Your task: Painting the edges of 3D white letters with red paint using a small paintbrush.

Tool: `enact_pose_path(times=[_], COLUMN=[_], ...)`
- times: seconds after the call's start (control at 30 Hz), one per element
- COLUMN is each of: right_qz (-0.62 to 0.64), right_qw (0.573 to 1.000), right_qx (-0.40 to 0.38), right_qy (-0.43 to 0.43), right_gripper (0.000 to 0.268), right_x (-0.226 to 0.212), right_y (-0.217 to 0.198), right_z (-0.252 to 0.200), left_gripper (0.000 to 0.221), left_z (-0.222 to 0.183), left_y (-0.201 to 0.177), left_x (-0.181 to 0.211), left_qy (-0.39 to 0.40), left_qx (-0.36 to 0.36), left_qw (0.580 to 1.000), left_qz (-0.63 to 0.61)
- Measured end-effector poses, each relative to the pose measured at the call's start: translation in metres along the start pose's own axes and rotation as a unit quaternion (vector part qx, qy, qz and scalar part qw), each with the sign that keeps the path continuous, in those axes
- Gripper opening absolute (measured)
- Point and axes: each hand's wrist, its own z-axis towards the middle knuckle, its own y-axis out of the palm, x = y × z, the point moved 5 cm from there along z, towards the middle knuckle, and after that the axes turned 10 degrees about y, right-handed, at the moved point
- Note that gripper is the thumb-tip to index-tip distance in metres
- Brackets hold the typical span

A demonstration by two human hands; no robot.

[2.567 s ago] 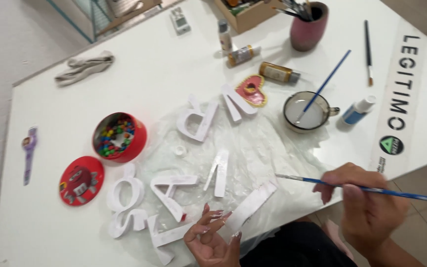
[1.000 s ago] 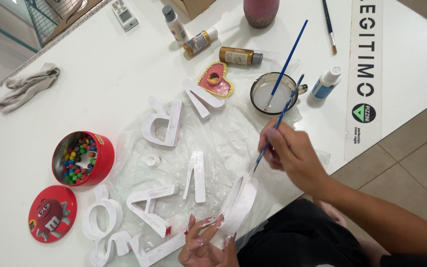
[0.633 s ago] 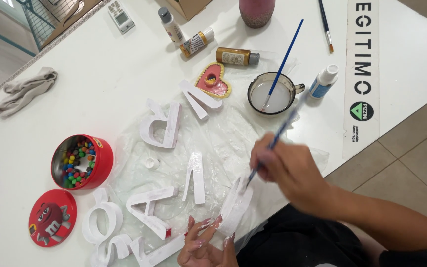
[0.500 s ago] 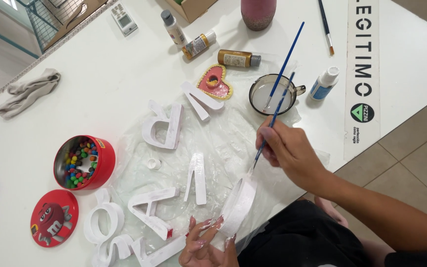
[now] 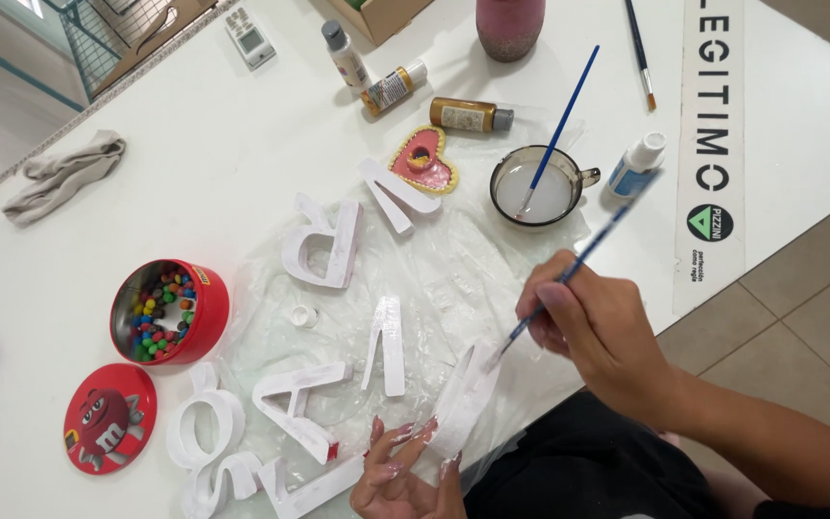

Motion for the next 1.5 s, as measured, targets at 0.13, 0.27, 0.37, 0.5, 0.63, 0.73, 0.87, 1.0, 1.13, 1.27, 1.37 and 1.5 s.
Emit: enact_pose_path(times=[0.13, 0.27, 0.37, 0.5, 0.63, 0.73, 0.87, 1.0, 1.13, 1.27, 1.37, 1.5], right_qz=[0.035, -0.028, -0.090, -0.033, -0.060, -0.077, -0.071, 0.011, 0.000, 0.038, 0.191, 0.200], right_qw=[0.995, 0.987, 0.995, 0.988, 0.977, 0.983, 0.974, 0.984, 0.991, 0.988, 0.980, 0.976], right_qx=[-0.082, -0.071, 0.011, 0.011, -0.058, 0.029, 0.091, -0.019, 0.061, 0.140, 0.048, 0.024], right_qy=[-0.050, -0.142, -0.052, -0.153, -0.196, -0.161, -0.193, -0.179, -0.121, -0.059, -0.011, 0.078], right_gripper=[0.043, 0.035, 0.041, 0.038, 0.034, 0.038, 0.037, 0.041, 0.041, 0.035, 0.035, 0.040], right_x=[-0.024, -0.012, 0.007, -0.018, -0.025, 0.006, -0.016, -0.013, 0.045, 0.038, 0.034, 0.059], right_y=[0.020, 0.017, 0.002, 0.013, 0.028, 0.007, 0.007, 0.024, 0.001, -0.015, 0.000, 0.004], right_z=[-0.020, -0.011, -0.005, -0.022, -0.027, -0.014, -0.030, -0.037, -0.018, -0.020, -0.021, -0.007], left_gripper=[0.059, 0.065, 0.067, 0.067, 0.068, 0.071, 0.074, 0.065, 0.069, 0.085, 0.084, 0.045], left_z=[0.004, 0.000, 0.001, 0.001, -0.004, -0.002, -0.004, -0.004, -0.002, -0.011, -0.017, -0.021], left_y=[0.004, -0.001, -0.002, 0.004, -0.001, -0.004, -0.001, -0.001, -0.008, -0.013, -0.018, -0.021], left_x=[0.006, 0.001, 0.002, 0.003, -0.003, -0.001, -0.002, 0.000, 0.001, -0.008, -0.014, -0.029], left_qy=[-0.008, -0.009, -0.009, -0.010, -0.009, -0.013, -0.019, -0.024, -0.033, -0.030, -0.069, 0.010], left_qx=[0.002, 0.005, -0.012, 0.008, 0.018, -0.007, 0.015, 0.012, -0.025, -0.015, -0.028, -0.057], left_qw=[1.000, 1.000, 1.000, 1.000, 1.000, 1.000, 0.999, 1.000, 0.999, 0.999, 0.996, 0.996], left_qz=[-0.007, -0.005, -0.007, -0.011, -0.014, 0.001, -0.022, -0.015, 0.018, 0.021, 0.056, 0.070])
